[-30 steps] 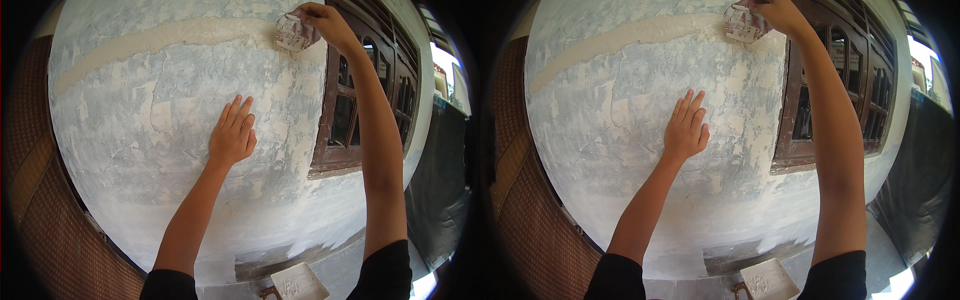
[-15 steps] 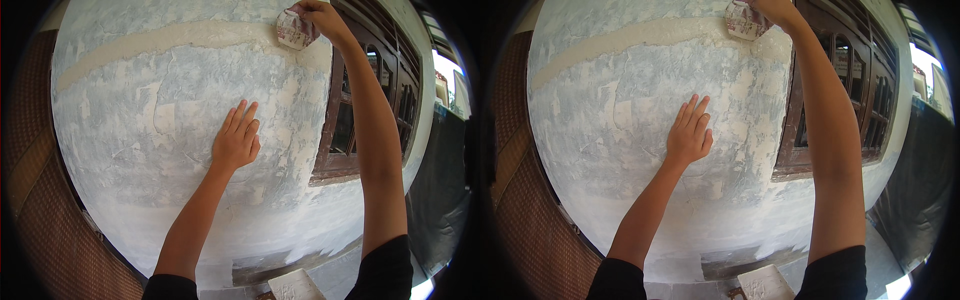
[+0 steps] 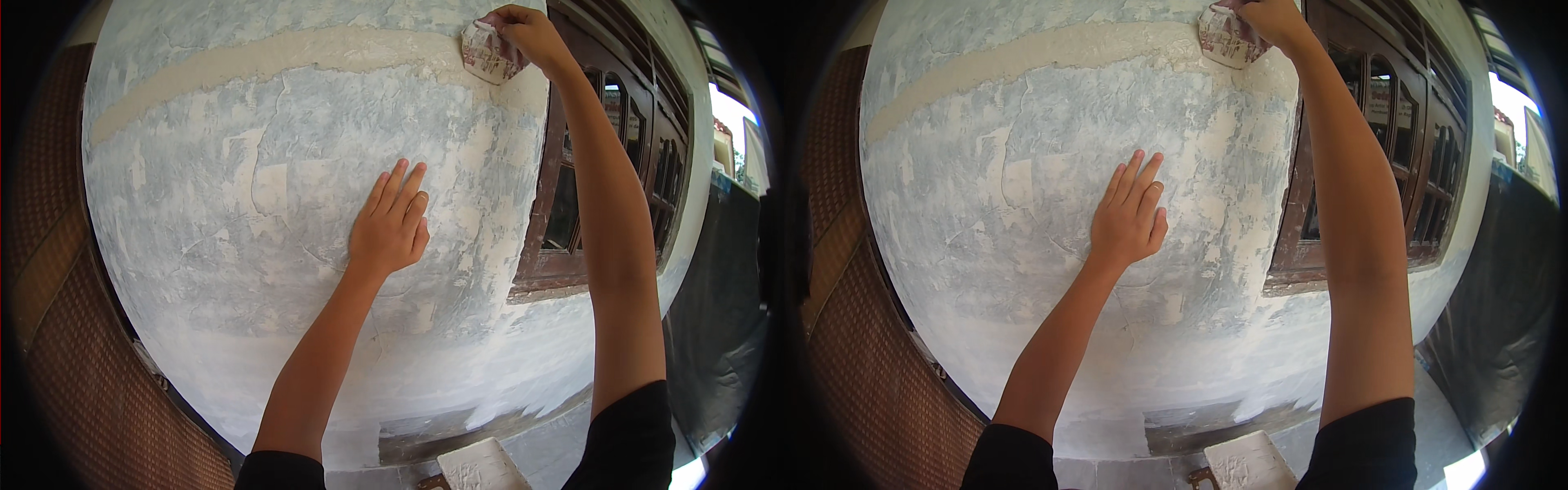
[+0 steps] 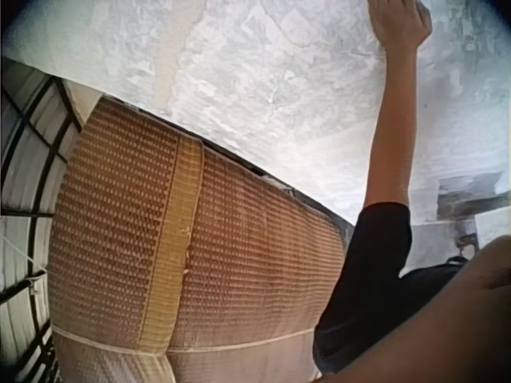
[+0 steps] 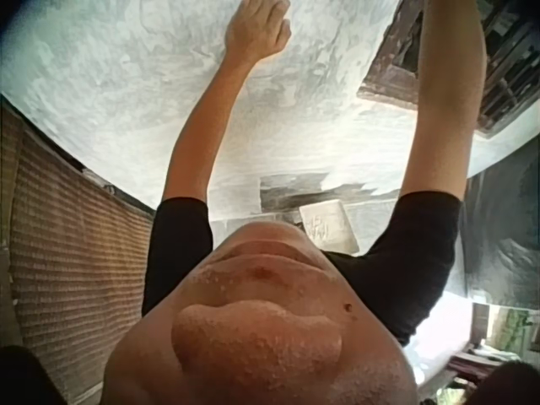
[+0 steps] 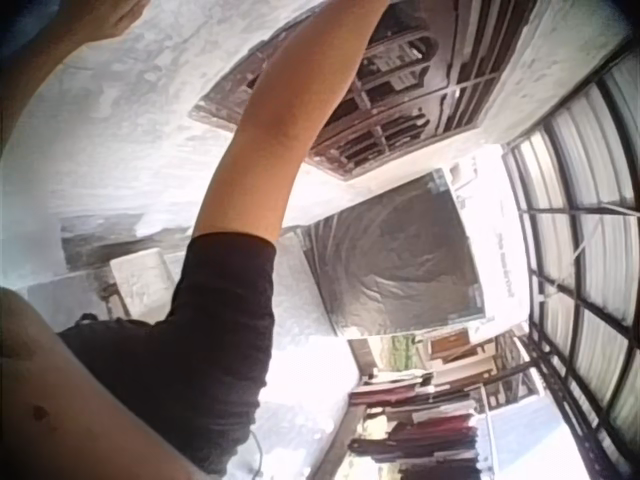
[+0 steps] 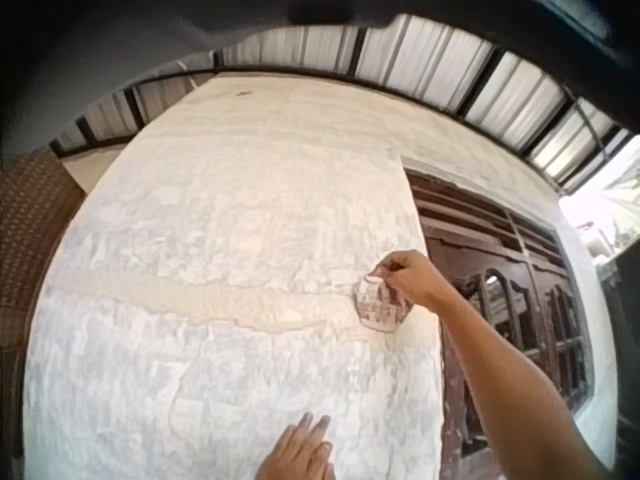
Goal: The person applies wall filler to a crack in a wall using a scraper.
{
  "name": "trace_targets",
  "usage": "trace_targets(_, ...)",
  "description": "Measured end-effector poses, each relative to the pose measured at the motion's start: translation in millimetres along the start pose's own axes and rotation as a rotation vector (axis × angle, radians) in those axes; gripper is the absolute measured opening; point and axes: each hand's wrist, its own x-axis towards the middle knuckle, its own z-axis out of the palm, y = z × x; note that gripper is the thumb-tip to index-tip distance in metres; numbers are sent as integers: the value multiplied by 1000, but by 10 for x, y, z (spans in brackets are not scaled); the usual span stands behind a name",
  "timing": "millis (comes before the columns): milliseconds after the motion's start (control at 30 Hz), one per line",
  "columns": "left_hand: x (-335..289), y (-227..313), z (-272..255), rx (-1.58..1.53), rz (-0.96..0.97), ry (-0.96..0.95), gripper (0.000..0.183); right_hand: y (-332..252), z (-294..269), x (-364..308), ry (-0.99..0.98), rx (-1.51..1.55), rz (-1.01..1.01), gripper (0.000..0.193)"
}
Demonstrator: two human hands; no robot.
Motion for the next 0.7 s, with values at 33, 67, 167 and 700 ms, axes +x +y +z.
trace_targets(33,-3,-3,4,-1,-1,1,24,-22,-24,-8,-1,0,2,21)
trace_targets(67,-2,-1,5,-1,-1,1,24,-51,-70,-12,50,54,63,21)
trace_targets(167,-1,6,5,-8,-3,-15,25,-15,-102,-26,33,150,117,20)
trace_targets(700,-5,7,2,0,-6,-15,25,447,15,-191,179,-87,59,23)
